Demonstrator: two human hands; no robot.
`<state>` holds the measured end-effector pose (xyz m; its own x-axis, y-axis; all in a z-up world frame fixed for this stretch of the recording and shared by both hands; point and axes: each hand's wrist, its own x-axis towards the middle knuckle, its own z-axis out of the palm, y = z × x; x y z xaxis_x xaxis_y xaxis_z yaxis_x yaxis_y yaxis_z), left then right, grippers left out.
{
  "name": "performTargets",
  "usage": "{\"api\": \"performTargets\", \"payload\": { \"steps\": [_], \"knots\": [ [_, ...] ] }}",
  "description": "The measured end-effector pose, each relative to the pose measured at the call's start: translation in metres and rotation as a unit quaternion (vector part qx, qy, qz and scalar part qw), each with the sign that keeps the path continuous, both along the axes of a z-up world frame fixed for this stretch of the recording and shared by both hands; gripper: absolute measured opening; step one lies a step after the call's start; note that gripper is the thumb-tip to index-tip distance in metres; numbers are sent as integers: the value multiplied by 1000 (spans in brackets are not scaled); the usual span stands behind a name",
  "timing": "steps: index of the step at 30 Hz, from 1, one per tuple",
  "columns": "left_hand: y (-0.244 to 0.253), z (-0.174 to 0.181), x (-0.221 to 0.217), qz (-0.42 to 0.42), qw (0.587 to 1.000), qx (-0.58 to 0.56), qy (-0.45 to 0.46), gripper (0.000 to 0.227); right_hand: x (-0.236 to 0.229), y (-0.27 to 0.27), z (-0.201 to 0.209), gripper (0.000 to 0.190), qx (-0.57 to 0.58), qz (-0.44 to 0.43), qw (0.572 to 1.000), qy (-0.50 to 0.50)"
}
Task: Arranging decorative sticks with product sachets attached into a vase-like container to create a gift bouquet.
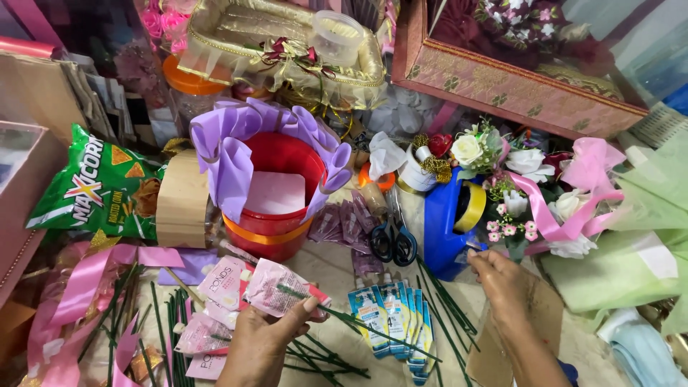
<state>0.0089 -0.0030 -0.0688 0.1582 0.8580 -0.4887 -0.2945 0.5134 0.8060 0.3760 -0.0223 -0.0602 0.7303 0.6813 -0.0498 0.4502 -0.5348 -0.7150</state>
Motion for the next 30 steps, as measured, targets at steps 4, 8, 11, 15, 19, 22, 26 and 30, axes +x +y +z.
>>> {"api": "performTargets", "payload": {
  "steps": [4, 8, 11, 15, 19, 22, 26, 30],
  "knots": [
    [-1, 0, 0, -6, 1000, -1, 0, 27, -8, 1, 2, 39, -4, 23, 1000, -17],
    [0, 5, -1, -8, 1000, 8, 4, 29, -4, 5, -13, 37, -66, 26, 982, -176],
    [-1, -7, 0, -4, 1000, 31, -1, 27, -5, 5, -19, 36, -53, 25, 972, -228],
    [-2, -12, 0, 4, 998, 55, -20, 24, -18, 3, -14, 35, -41, 12, 977, -209],
    [-2, -6, -1, 1, 998, 63, -13, 24, -12, -1, -17, 35, -33, 26, 975, -220],
    [-2, 2, -3, -2, 998, 53, -15, 25, -1, -5, -19, 29, -16, 53, 988, -146],
    [1, 8, -3, 22, 999, 3, -36, 20, -22, -11, 8, 22, -87, 95, 974, -184],
    [5, 15, -3, 66, 993, -38, -92, 25, -104, -29, 57, 23, 63, 234, 969, -34]
  ]
}}
